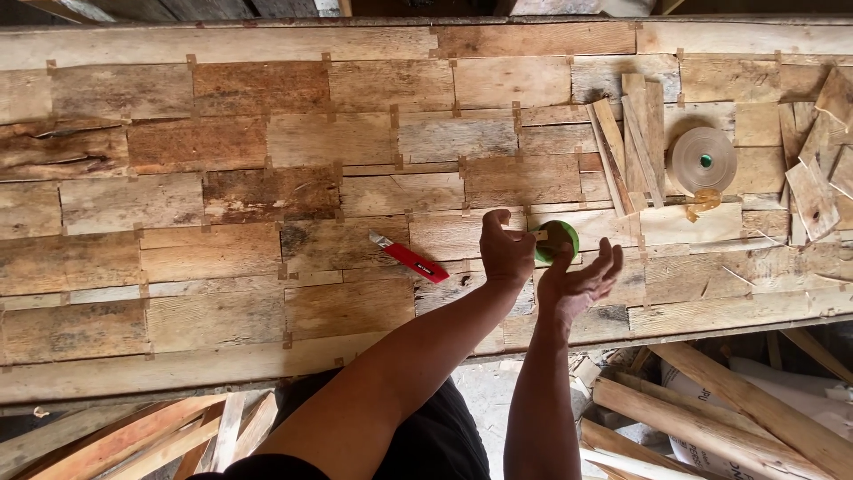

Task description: Applying and trimming small wood veneer pieces on a large panel.

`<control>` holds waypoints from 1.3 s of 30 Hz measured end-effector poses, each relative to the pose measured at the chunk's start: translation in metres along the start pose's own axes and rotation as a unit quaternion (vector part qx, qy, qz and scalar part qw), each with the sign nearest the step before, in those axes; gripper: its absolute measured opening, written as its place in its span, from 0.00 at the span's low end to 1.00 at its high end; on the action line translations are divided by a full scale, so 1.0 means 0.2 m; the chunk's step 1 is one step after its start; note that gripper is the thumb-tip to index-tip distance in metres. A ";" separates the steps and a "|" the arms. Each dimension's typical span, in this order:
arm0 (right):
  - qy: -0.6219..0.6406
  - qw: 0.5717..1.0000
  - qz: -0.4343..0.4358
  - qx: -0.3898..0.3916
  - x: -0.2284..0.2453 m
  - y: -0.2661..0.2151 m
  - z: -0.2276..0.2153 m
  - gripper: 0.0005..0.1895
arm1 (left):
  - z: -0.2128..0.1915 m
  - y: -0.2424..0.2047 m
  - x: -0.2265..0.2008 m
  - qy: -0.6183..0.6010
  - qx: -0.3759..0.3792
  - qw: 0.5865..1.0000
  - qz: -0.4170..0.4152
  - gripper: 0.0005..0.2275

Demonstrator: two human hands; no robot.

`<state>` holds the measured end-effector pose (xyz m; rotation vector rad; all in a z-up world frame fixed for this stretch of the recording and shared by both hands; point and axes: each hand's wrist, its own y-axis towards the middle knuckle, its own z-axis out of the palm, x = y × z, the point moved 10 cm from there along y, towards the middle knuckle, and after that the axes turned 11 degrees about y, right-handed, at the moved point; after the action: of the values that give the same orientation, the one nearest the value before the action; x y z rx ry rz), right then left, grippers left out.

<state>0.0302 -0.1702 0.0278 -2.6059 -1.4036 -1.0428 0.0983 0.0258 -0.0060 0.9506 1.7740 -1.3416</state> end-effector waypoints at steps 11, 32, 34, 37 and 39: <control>0.274 0.945 -0.001 0.182 0.51 -0.14 0.13 0.09 | -0.41 -0.03 -0.03 -0.107 0.006 0.983 0.147 0.26; 0.358 0.797 -0.056 0.484 1.68 -1.06 0.67 0.08 | -1.98 -0.16 0.29 -0.093 -0.192 0.967 0.136 0.28; 0.380 0.783 -0.064 0.489 1.80 -1.16 0.70 0.08 | -2.11 -0.18 0.34 -0.098 -0.213 0.963 0.131 0.28; 0.349 0.756 -0.122 0.540 1.96 -1.35 0.77 0.08 | -2.30 -0.20 0.43 -0.106 -0.247 0.954 0.135 0.26; 0.272 0.781 -0.153 0.541 2.04 -1.44 0.81 0.09 | -2.40 -0.21 0.51 -0.138 -0.241 0.955 0.099 0.26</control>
<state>0.0591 0.3541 0.0417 -1.1716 -1.5713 -0.5840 -0.0369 0.4980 0.0255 0.6141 1.6305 -0.8110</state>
